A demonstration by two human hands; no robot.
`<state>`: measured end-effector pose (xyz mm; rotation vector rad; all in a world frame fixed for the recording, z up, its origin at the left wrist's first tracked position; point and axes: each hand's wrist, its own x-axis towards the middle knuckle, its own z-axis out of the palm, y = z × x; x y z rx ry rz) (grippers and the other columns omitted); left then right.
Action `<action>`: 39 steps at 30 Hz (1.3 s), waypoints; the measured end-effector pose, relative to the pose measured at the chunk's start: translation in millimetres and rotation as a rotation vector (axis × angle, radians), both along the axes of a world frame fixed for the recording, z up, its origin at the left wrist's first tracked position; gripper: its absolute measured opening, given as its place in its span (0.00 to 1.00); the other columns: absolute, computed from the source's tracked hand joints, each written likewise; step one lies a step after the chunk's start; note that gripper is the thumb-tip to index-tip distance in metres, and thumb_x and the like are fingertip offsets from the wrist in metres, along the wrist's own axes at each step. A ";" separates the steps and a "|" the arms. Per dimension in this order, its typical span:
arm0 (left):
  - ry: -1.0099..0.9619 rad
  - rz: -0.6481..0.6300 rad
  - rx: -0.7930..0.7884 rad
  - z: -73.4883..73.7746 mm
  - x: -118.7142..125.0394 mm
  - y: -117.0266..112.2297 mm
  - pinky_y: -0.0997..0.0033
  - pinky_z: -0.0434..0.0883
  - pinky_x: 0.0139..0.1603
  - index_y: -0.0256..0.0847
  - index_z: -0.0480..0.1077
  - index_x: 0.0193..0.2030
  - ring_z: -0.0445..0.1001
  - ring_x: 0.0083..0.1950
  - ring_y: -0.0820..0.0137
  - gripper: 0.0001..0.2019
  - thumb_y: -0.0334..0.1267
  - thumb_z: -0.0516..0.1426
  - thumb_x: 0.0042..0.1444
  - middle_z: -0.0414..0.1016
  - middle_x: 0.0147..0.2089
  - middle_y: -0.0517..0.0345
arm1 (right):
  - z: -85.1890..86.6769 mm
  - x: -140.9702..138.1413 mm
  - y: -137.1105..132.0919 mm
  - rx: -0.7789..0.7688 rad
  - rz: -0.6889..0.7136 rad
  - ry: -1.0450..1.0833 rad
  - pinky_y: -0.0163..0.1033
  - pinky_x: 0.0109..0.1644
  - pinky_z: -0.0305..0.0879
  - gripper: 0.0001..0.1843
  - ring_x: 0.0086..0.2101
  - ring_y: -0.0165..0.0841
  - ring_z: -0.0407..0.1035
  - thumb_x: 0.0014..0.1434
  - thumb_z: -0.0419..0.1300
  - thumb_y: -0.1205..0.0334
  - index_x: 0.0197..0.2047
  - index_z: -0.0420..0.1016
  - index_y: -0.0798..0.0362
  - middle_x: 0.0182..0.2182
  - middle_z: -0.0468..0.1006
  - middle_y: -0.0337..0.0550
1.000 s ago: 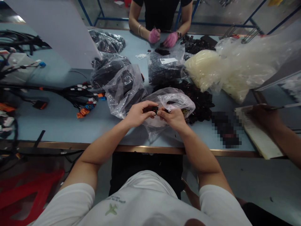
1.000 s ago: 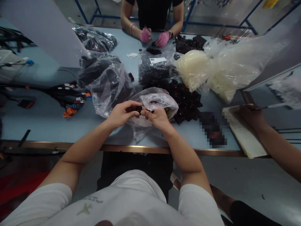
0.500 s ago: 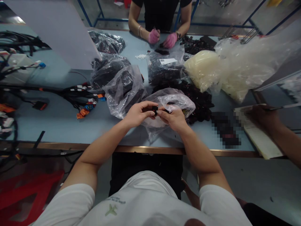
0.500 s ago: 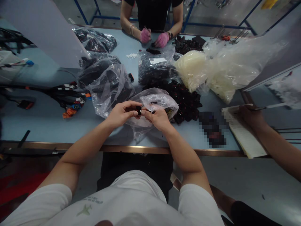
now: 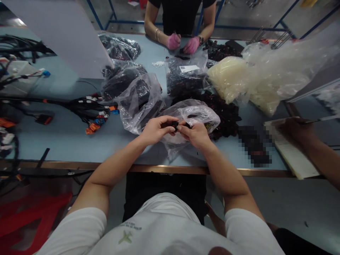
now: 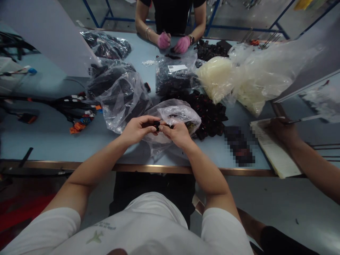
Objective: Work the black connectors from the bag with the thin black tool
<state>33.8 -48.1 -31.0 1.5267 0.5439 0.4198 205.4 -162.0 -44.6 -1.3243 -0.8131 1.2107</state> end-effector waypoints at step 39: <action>-0.069 0.012 -0.076 1.2 1.4 3.4 0.55 0.84 0.53 0.37 0.75 0.47 0.86 0.46 0.62 0.16 0.35 0.69 0.53 0.84 0.44 0.52 | 9.6 -1.0 -7.2 0.185 -0.313 -0.255 0.46 0.38 0.82 0.15 0.32 0.40 0.82 0.52 0.74 0.46 0.33 0.87 0.49 0.30 0.87 0.44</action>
